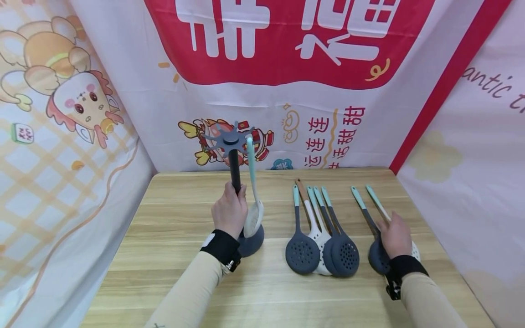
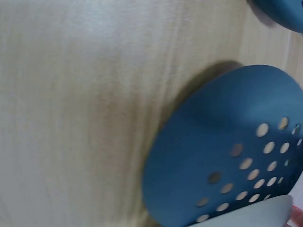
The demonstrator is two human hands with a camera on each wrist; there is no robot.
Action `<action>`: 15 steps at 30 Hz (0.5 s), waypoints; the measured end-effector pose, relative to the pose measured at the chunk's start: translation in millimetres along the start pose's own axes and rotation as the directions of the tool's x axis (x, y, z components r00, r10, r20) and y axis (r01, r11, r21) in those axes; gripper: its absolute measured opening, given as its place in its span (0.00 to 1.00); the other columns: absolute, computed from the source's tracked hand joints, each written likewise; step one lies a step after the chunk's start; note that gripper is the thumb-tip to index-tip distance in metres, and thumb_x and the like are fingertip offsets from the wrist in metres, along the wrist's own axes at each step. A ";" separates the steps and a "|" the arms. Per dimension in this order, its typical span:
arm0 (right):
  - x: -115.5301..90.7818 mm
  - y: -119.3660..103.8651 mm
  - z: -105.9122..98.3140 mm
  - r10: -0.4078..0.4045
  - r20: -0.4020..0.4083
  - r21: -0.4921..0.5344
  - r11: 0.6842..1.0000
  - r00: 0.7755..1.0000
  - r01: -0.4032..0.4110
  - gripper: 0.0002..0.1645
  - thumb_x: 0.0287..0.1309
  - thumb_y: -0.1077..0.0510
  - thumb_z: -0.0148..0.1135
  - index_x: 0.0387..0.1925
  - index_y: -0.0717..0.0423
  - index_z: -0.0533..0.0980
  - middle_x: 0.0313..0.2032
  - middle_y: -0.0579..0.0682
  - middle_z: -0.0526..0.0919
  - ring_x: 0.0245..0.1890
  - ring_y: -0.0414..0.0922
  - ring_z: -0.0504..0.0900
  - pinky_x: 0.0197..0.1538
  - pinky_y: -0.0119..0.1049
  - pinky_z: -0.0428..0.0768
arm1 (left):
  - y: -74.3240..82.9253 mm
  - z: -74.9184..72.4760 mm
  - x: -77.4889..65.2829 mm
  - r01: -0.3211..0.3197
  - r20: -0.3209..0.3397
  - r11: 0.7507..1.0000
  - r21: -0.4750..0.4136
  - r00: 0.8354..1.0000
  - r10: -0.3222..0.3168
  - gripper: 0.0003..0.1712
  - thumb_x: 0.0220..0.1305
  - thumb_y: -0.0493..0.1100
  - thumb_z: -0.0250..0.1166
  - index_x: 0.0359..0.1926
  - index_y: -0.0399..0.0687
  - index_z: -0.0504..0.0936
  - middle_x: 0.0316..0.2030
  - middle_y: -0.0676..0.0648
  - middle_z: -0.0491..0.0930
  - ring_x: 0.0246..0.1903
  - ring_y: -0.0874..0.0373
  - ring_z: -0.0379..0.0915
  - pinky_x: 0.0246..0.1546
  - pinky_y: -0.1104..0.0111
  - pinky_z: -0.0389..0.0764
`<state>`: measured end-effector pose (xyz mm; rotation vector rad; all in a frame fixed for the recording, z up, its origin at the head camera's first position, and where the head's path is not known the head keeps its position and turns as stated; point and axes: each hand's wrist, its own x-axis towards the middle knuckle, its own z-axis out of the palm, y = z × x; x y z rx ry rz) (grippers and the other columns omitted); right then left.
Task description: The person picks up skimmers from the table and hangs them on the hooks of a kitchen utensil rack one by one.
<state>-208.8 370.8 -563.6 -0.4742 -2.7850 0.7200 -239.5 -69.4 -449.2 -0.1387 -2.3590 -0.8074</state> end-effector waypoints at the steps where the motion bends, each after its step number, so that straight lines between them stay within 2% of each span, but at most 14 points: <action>1: -0.2 1.9 0.6 0.003 0.000 -0.001 1.000 1.000 -0.003 0.37 0.70 0.57 0.55 0.67 0.80 0.57 0.59 0.82 0.66 0.58 0.75 0.68 0.62 0.65 0.68 | 0.1 0.3 0.0 -0.003 -0.005 1.000 0.002 1.000 0.003 0.12 0.75 0.46 0.55 0.46 0.40 0.71 0.24 0.41 0.82 0.18 0.44 0.78 0.16 0.55 0.73; 7: -0.1 12.8 3.1 -0.036 -0.023 -0.027 0.999 0.999 0.035 0.34 0.67 0.58 0.57 0.61 0.83 0.61 0.52 0.84 0.70 0.51 0.76 0.71 0.57 0.66 0.70 | 0.3 0.6 0.2 -0.014 -0.017 1.000 0.002 1.000 0.014 0.12 0.75 0.46 0.56 0.44 0.40 0.71 0.24 0.40 0.82 0.18 0.42 0.79 0.16 0.54 0.73; 15: 1.7 23.3 -1.3 -0.086 0.027 -0.075 0.993 0.996 0.087 0.30 0.67 0.59 0.56 0.58 0.84 0.64 0.51 0.82 0.71 0.51 0.75 0.72 0.55 0.65 0.72 | 0.3 -0.4 -0.2 0.012 0.007 1.000 0.002 1.000 -0.012 0.13 0.75 0.47 0.55 0.45 0.40 0.71 0.24 0.40 0.82 0.19 0.42 0.80 0.17 0.54 0.75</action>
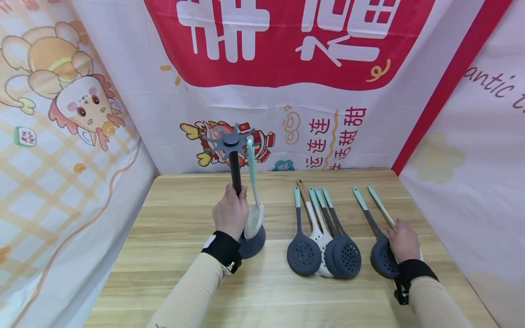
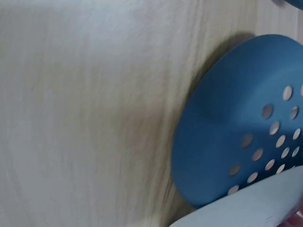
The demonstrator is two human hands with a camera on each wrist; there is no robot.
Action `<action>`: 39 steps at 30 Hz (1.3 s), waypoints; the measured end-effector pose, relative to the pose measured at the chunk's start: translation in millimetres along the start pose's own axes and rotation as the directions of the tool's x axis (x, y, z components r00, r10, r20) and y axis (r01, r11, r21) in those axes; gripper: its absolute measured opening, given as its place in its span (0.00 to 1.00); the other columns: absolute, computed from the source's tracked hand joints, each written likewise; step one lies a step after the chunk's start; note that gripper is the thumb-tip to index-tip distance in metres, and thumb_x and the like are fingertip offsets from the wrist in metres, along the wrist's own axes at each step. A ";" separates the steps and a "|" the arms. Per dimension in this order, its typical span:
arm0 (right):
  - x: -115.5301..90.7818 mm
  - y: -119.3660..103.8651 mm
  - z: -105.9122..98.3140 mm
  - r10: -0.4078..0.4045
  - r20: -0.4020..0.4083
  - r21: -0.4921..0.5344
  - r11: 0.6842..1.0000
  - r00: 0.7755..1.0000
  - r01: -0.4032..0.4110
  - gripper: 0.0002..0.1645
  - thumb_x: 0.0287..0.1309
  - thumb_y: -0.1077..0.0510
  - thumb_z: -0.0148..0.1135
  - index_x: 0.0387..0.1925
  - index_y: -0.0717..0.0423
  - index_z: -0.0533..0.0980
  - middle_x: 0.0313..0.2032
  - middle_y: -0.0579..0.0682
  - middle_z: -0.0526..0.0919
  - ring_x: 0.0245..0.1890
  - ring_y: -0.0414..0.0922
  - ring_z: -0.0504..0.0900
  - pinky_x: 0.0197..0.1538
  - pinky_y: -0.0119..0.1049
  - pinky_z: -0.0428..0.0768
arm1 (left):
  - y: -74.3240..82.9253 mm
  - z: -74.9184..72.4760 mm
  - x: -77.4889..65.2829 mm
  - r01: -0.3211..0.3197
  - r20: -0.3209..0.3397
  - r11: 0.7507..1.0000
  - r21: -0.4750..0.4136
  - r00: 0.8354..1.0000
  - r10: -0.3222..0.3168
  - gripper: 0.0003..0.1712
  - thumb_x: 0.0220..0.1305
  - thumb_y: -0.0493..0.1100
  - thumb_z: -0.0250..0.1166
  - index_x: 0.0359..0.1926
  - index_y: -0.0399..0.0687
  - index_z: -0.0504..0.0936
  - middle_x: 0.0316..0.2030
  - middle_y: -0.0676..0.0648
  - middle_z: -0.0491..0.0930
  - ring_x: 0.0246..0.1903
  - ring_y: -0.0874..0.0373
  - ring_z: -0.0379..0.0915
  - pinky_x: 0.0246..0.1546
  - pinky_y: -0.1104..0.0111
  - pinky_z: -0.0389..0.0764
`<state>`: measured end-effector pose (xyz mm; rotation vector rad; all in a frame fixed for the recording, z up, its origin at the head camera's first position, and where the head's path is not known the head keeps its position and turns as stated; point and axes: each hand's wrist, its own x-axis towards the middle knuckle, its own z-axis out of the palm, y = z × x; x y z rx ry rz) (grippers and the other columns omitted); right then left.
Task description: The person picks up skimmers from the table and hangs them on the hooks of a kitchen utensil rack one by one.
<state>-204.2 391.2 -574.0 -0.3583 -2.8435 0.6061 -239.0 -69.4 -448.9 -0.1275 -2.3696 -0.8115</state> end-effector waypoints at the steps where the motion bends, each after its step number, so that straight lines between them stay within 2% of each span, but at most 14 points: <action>1: -0.8 0.0 -0.8 -0.004 0.000 0.001 1.000 1.000 0.004 0.30 0.67 0.60 0.56 0.58 0.83 0.64 0.50 0.81 0.72 0.50 0.75 0.72 0.55 0.66 0.72 | 0.4 -0.3 -0.3 0.005 0.005 1.000 0.000 1.000 -0.005 0.13 0.75 0.47 0.55 0.45 0.40 0.71 0.24 0.40 0.82 0.19 0.43 0.80 0.17 0.54 0.75; 7: -0.3 -0.5 -3.3 0.033 0.056 0.002 0.999 0.998 -0.033 0.29 0.68 0.61 0.54 0.58 0.83 0.64 0.51 0.81 0.71 0.51 0.75 0.72 0.56 0.65 0.72 | 1.3 -1.4 -1.2 0.002 0.001 1.000 -0.003 1.000 -0.002 0.12 0.75 0.46 0.55 0.45 0.40 0.71 0.24 0.41 0.81 0.19 0.43 0.79 0.17 0.55 0.74; 13: 2.8 0.2 -3.9 0.066 0.094 -0.026 0.998 0.993 -0.064 0.26 0.67 0.61 0.55 0.56 0.81 0.66 0.45 0.77 0.75 0.46 0.71 0.76 0.50 0.62 0.75 | 2.5 -2.2 -1.2 -0.004 -0.005 1.000 0.002 1.000 0.004 0.13 0.75 0.47 0.56 0.44 0.40 0.72 0.23 0.41 0.81 0.18 0.44 0.79 0.16 0.56 0.73; 19: 4.7 0.3 -5.0 0.070 0.106 -0.039 0.997 0.992 -0.066 0.21 0.67 0.61 0.56 0.50 0.78 0.69 0.37 0.73 0.77 0.39 0.68 0.77 0.44 0.60 0.76 | 2.2 -2.6 -1.6 0.004 0.012 1.000 0.009 1.000 -0.004 0.13 0.75 0.47 0.55 0.45 0.39 0.71 0.23 0.41 0.81 0.18 0.44 0.79 0.16 0.57 0.74; 27: 6.7 -2.8 -9.8 0.081 0.147 -0.072 0.995 0.986 -0.071 0.17 0.67 0.60 0.53 0.43 0.76 0.71 0.31 0.70 0.78 0.34 0.66 0.79 0.40 0.58 0.77 | 0.7 -0.9 -1.3 -0.009 0.006 1.000 0.006 1.000 0.009 0.13 0.76 0.47 0.54 0.45 0.40 0.72 0.23 0.42 0.80 0.18 0.45 0.78 0.16 0.57 0.72; 36: 8.2 -2.0 -12.1 0.077 0.182 -0.078 0.995 0.980 -0.063 0.20 0.66 0.60 0.54 0.50 0.76 0.71 0.33 0.71 0.80 0.35 0.66 0.80 0.37 0.58 0.78 | -0.6 -0.2 -1.3 -0.021 -0.004 1.000 0.007 1.000 0.021 0.13 0.76 0.47 0.54 0.45 0.40 0.72 0.24 0.43 0.81 0.17 0.46 0.77 0.15 0.58 0.71; 39: 9.5 -2.7 -13.5 0.090 0.199 -0.092 0.993 0.976 -0.073 0.19 0.66 0.61 0.55 0.48 0.76 0.72 0.33 0.71 0.80 0.34 0.65 0.80 0.35 0.56 0.78 | 0.1 -0.8 -1.1 -0.016 -0.003 1.000 0.006 1.000 0.016 0.13 0.76 0.47 0.54 0.45 0.40 0.72 0.24 0.43 0.80 0.17 0.46 0.77 0.15 0.59 0.70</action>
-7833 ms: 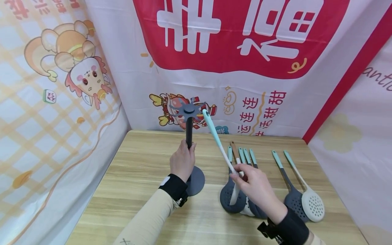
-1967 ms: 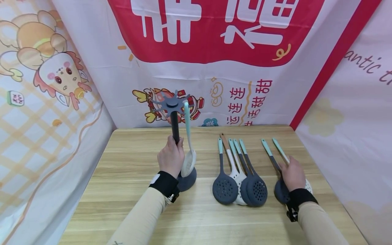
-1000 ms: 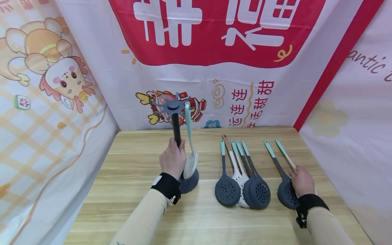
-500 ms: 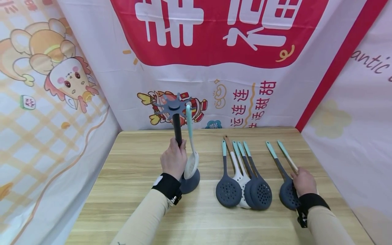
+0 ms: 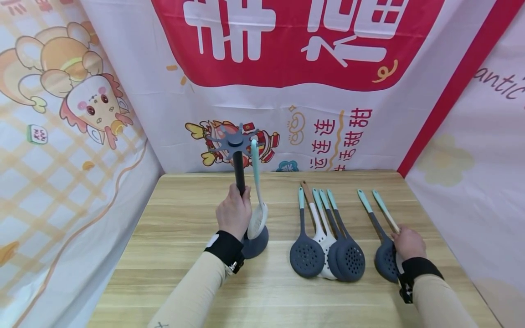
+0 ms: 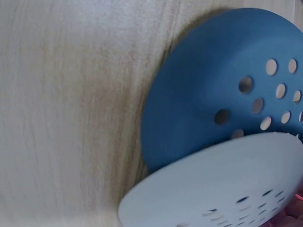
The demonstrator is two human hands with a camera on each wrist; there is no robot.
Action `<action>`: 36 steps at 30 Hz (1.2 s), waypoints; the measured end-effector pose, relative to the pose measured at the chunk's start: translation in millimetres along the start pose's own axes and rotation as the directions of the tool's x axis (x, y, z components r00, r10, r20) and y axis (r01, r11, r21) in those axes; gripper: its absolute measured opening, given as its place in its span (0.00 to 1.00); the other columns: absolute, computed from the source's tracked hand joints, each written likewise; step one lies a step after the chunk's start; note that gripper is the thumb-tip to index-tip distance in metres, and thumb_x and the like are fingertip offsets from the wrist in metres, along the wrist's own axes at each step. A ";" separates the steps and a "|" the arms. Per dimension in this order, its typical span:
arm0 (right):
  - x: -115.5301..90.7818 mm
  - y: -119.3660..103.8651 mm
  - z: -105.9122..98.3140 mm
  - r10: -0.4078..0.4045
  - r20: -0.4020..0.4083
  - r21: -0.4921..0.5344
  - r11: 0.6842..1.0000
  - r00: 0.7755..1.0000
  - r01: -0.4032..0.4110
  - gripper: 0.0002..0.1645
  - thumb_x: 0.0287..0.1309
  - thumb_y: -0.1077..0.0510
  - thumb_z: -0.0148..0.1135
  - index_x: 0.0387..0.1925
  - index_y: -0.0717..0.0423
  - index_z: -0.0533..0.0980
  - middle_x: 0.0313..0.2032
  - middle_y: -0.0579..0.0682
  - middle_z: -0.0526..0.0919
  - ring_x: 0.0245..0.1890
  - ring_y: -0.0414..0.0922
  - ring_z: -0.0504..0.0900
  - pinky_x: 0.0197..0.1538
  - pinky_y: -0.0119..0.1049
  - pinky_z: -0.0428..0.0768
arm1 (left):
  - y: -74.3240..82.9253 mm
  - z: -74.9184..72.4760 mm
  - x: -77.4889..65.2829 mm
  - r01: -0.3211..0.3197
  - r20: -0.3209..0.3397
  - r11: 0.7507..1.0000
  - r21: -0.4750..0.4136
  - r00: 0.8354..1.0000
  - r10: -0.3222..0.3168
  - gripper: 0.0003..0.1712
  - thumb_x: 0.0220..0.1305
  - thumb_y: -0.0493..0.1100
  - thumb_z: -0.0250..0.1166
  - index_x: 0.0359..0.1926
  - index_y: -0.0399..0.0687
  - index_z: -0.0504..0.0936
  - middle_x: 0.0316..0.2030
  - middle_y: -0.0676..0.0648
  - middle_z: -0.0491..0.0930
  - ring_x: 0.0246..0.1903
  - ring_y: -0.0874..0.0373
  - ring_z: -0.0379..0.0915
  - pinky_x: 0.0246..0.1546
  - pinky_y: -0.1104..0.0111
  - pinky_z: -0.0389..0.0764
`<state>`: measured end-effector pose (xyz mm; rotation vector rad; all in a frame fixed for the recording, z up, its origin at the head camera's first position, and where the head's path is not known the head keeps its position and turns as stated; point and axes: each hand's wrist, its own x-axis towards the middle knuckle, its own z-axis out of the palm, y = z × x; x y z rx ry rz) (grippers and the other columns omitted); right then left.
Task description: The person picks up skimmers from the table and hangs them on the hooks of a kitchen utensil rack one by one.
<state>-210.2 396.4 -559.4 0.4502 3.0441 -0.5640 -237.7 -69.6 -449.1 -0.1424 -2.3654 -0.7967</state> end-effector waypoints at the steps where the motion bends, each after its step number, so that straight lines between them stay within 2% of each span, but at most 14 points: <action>1: 0.7 -0.2 -0.6 0.004 0.007 -0.008 1.000 1.000 -0.004 0.18 0.66 0.61 0.55 0.45 0.76 0.73 0.32 0.70 0.80 0.33 0.64 0.80 0.34 0.54 0.78 | 0.1 -0.4 0.4 0.000 -0.004 1.000 0.001 1.000 0.000 0.13 0.76 0.47 0.54 0.45 0.40 0.72 0.23 0.43 0.80 0.17 0.46 0.77 0.14 0.59 0.70; 6: 2.5 -1.3 -2.2 0.038 0.038 -0.041 0.999 0.999 -0.036 0.14 0.66 0.62 0.52 0.32 0.72 0.74 0.27 0.66 0.78 0.28 0.59 0.78 0.30 0.50 0.77 | 0.3 -0.9 1.5 -0.012 -0.023 1.000 0.002 1.000 0.012 0.13 0.75 0.47 0.56 0.43 0.39 0.72 0.22 0.42 0.79 0.15 0.45 0.75 0.13 0.59 0.69; 15: 4.8 -0.7 -3.5 0.057 0.080 -0.043 0.998 0.995 -0.054 0.12 0.65 0.63 0.52 0.33 0.71 0.75 0.28 0.67 0.79 0.29 0.59 0.79 0.30 0.50 0.77 | -1.0 0.3 2.2 -0.010 -0.008 1.000 -0.001 1.000 0.010 0.13 0.75 0.47 0.55 0.42 0.39 0.71 0.20 0.44 0.76 0.14 0.48 0.72 0.13 0.63 0.65; 20: 0.8 -7.4 -8.8 0.071 0.117 -0.064 0.996 0.991 -0.064 0.14 0.65 0.61 0.53 0.34 0.72 0.76 0.31 0.69 0.79 0.31 0.61 0.80 0.30 0.50 0.78 | -2.7 0.7 2.4 -0.009 -0.005 1.000 0.002 1.000 0.009 0.13 0.75 0.46 0.55 0.42 0.39 0.71 0.19 0.44 0.75 0.14 0.48 0.72 0.13 0.63 0.66; 25: -1.9 -10.6 -10.4 0.059 0.096 -0.083 0.995 0.994 -0.051 0.15 0.64 0.61 0.53 0.34 0.73 0.76 0.32 0.72 0.79 0.32 0.65 0.81 0.29 0.53 0.79 | -2.9 1.3 2.6 -0.009 -0.007 1.000 0.005 1.000 0.009 0.13 0.75 0.47 0.55 0.42 0.39 0.71 0.19 0.44 0.75 0.14 0.48 0.73 0.13 0.63 0.66; 36: 0.3 -8.0 -8.0 0.075 0.080 -0.078 0.995 0.994 -0.068 0.15 0.63 0.60 0.54 0.34 0.73 0.77 0.32 0.72 0.80 0.32 0.65 0.81 0.28 0.52 0.78 | -1.5 0.1 1.6 -0.007 0.000 1.000 0.014 1.000 0.007 0.13 0.75 0.47 0.55 0.42 0.39 0.71 0.19 0.44 0.76 0.15 0.48 0.74 0.13 0.62 0.68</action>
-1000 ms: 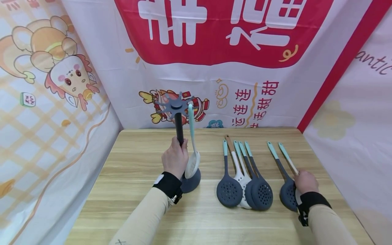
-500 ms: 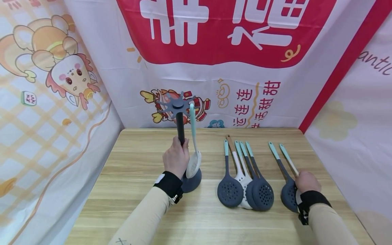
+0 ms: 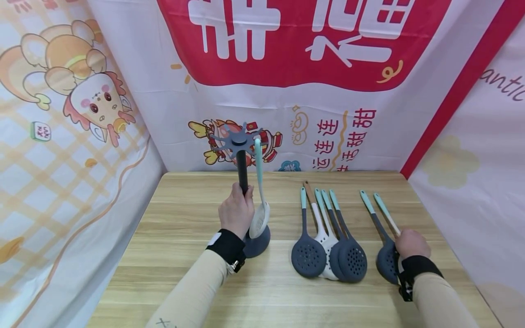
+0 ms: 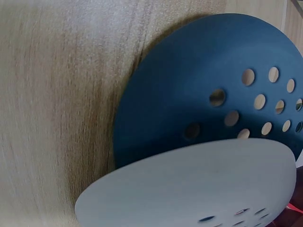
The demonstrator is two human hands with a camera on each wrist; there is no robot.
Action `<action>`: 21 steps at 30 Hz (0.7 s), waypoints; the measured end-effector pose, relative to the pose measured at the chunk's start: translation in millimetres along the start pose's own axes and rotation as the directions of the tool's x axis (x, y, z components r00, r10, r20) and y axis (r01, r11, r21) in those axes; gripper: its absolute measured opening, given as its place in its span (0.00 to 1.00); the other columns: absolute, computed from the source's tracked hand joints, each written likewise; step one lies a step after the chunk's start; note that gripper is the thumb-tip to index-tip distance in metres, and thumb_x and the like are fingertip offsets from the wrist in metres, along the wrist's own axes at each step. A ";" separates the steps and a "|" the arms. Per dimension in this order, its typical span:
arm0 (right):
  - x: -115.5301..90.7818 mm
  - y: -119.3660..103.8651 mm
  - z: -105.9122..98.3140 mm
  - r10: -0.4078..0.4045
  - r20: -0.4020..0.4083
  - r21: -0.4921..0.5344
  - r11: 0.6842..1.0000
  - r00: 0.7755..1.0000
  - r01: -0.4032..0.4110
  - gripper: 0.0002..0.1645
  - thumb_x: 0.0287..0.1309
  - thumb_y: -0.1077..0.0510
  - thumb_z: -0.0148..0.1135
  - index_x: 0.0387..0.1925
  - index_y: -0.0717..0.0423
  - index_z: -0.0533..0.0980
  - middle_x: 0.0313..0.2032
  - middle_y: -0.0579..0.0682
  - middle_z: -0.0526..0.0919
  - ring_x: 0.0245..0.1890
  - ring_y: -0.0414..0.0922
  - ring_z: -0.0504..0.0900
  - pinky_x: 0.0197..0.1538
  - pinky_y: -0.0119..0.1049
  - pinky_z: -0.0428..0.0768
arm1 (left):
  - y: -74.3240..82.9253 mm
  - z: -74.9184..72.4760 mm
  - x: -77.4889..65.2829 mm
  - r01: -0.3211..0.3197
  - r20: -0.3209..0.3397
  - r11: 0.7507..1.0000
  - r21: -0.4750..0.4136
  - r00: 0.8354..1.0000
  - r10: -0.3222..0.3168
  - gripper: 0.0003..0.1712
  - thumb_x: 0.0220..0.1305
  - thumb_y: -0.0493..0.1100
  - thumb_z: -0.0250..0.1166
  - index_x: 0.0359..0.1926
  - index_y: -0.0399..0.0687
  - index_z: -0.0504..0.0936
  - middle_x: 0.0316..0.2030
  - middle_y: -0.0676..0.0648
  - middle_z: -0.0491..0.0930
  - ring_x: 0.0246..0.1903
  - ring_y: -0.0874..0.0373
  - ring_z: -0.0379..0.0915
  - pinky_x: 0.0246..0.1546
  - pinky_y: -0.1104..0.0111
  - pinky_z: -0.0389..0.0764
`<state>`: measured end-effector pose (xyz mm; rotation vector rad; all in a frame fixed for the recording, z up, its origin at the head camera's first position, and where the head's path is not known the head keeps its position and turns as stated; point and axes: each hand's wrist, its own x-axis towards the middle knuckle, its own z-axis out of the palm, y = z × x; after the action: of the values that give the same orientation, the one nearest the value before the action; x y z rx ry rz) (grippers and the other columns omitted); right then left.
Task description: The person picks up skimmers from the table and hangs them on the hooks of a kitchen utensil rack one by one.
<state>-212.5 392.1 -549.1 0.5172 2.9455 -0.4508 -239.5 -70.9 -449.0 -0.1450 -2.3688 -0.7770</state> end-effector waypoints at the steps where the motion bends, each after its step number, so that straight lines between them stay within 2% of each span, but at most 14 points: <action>1: 0.0 -0.1 0.1 0.006 -0.002 0.004 1.000 1.000 -0.006 0.15 0.63 0.60 0.54 0.34 0.72 0.77 0.32 0.72 0.80 0.32 0.65 0.81 0.28 0.52 0.78 | -0.5 0.3 0.0 0.003 0.001 1.000 0.001 1.000 -0.003 0.13 0.75 0.47 0.55 0.42 0.39 0.71 0.19 0.44 0.76 0.15 0.47 0.74 0.13 0.62 0.68; 9: 0.2 -3.7 -2.9 0.044 -0.007 0.064 0.997 0.999 -0.043 0.16 0.59 0.61 0.56 0.44 0.70 0.77 0.34 0.69 0.81 0.34 0.63 0.80 0.29 0.50 0.77 | -1.3 0.1 0.3 -0.002 -0.009 1.000 0.000 1.000 0.002 0.14 0.75 0.47 0.55 0.41 0.39 0.71 0.19 0.44 0.76 0.15 0.47 0.75 0.13 0.61 0.68; 14: 0.8 -5.3 -4.8 0.039 -0.005 0.063 0.997 0.999 -0.039 0.18 0.57 0.61 0.57 0.46 0.70 0.76 0.35 0.68 0.81 0.33 0.62 0.80 0.28 0.48 0.76 | -1.6 0.6 0.1 -0.017 -0.016 1.000 -0.002 1.000 0.017 0.13 0.75 0.47 0.56 0.42 0.39 0.70 0.19 0.44 0.76 0.15 0.47 0.75 0.13 0.60 0.69; 21: -0.2 -7.7 -7.9 0.020 -0.033 0.057 0.998 0.999 -0.019 0.21 0.57 0.61 0.56 0.49 0.71 0.75 0.38 0.72 0.81 0.35 0.65 0.81 0.28 0.50 0.76 | -3.0 1.7 -0.3 -0.027 -0.031 1.000 -0.014 0.999 0.027 0.12 0.75 0.46 0.56 0.41 0.39 0.70 0.19 0.44 0.76 0.14 0.48 0.74 0.13 0.61 0.68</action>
<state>-215.5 387.6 -539.5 0.5648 2.9640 -0.5308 -241.0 -72.4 -451.7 -0.1699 -2.3284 -0.7778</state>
